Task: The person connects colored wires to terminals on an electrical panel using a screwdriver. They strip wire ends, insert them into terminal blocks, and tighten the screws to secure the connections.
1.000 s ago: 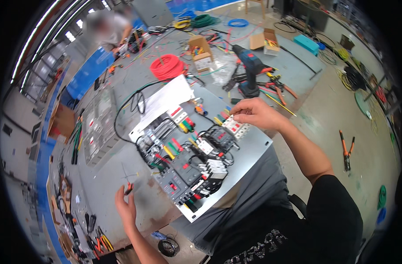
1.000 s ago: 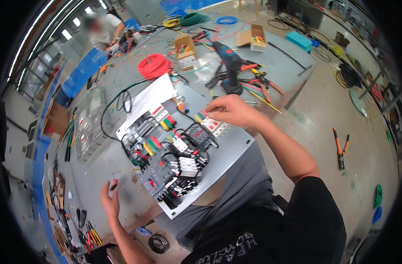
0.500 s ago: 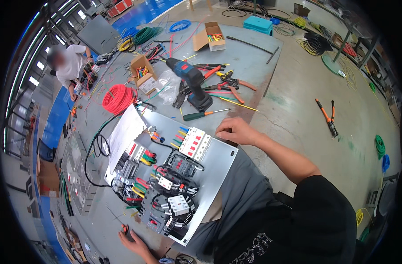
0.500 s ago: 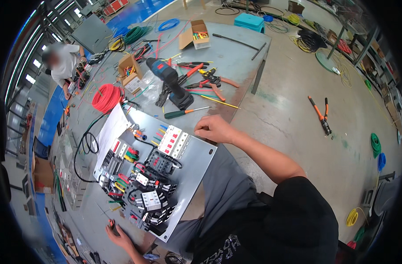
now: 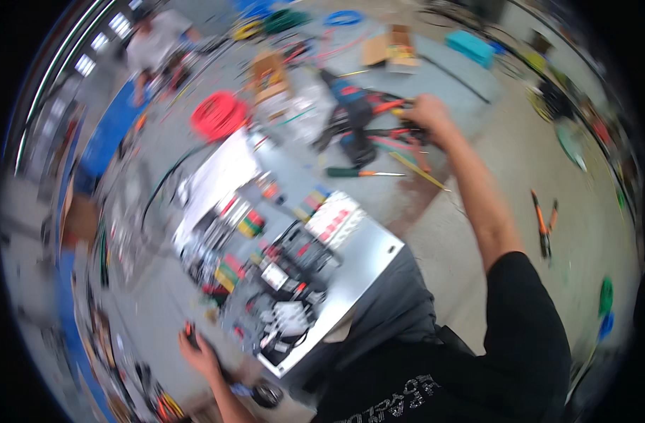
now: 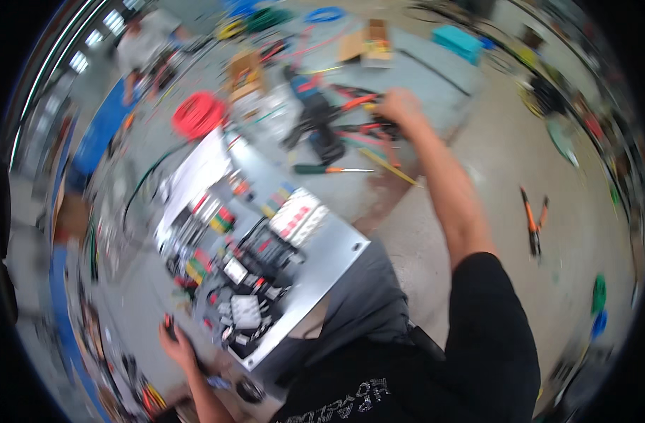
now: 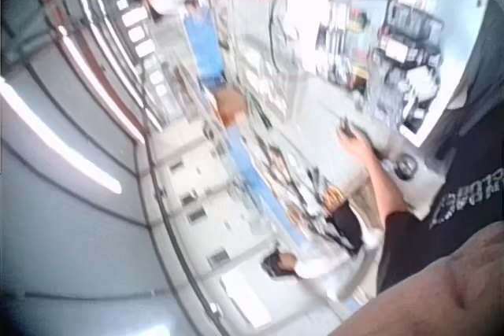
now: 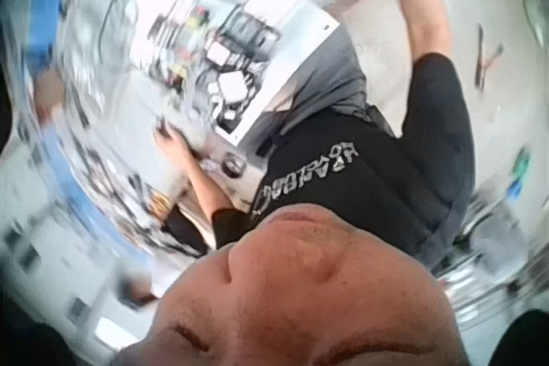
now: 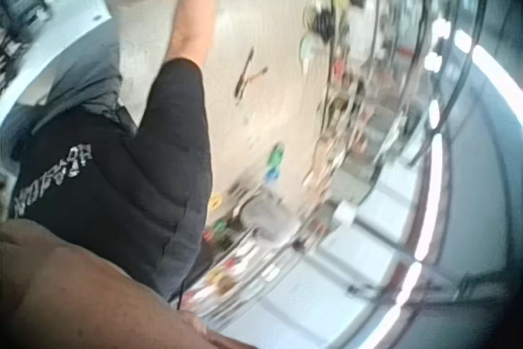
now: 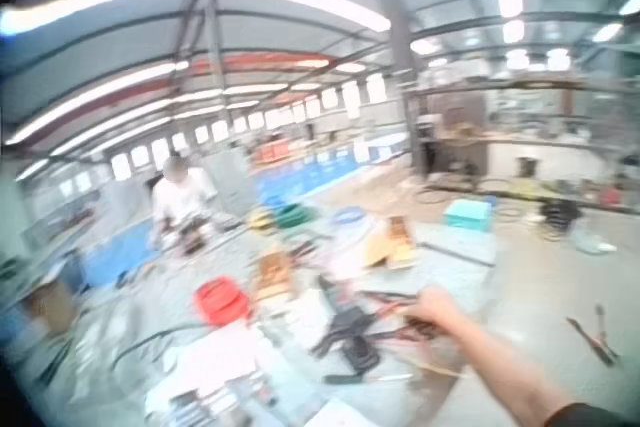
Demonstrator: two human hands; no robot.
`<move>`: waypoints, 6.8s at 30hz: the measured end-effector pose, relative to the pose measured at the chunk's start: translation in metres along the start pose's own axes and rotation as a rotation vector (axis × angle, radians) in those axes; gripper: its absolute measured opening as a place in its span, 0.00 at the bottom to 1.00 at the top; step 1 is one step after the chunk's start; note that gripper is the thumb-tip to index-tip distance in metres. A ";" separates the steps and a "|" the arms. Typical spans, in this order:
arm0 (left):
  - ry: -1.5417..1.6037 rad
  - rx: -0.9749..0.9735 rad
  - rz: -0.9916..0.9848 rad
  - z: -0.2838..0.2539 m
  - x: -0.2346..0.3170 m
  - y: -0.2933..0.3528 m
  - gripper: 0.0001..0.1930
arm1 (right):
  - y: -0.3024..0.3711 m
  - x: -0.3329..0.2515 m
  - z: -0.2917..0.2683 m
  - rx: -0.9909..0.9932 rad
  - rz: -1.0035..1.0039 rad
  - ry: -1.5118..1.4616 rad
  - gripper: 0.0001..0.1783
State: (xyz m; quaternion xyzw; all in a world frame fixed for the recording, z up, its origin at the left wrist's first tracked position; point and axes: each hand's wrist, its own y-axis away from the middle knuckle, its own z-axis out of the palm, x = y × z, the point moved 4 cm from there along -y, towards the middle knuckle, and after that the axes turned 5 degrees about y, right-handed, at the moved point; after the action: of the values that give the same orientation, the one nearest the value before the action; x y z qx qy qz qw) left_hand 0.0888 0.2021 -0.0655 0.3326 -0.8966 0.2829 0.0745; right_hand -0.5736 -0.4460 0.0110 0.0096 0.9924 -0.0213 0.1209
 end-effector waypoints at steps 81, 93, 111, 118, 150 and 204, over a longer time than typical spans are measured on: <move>0.687 -0.651 -0.443 0.049 0.146 -0.086 0.26 | 0.330 -0.572 0.049 -0.463 -1.629 0.026 0.14; 0.534 -0.629 -0.295 0.041 0.149 -0.086 0.24 | 0.363 -0.531 0.002 -0.498 -1.705 0.102 0.14; 0.833 -0.628 -0.094 0.038 0.153 -0.079 0.13 | 0.323 -0.557 0.078 -1.620 -0.887 0.337 0.20; 0.830 -0.642 -0.002 0.039 0.149 -0.084 0.10 | 0.326 -0.556 0.078 -1.676 -0.845 0.412 0.23; 0.853 -0.724 -0.207 0.046 0.143 -0.095 0.17 | 0.319 -0.514 0.026 -1.394 -1.087 -0.016 0.20; 1.085 -0.602 -0.164 0.063 0.170 -0.151 0.07 | 0.332 -0.501 0.081 -0.993 -0.954 0.232 0.20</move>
State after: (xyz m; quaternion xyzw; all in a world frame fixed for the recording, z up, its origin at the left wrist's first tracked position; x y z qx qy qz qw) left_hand 0.0577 -0.0207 0.0061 0.1735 -0.7429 0.1397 0.6312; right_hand -0.0599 -0.1247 0.0394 -0.4814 0.7871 0.3851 -0.0185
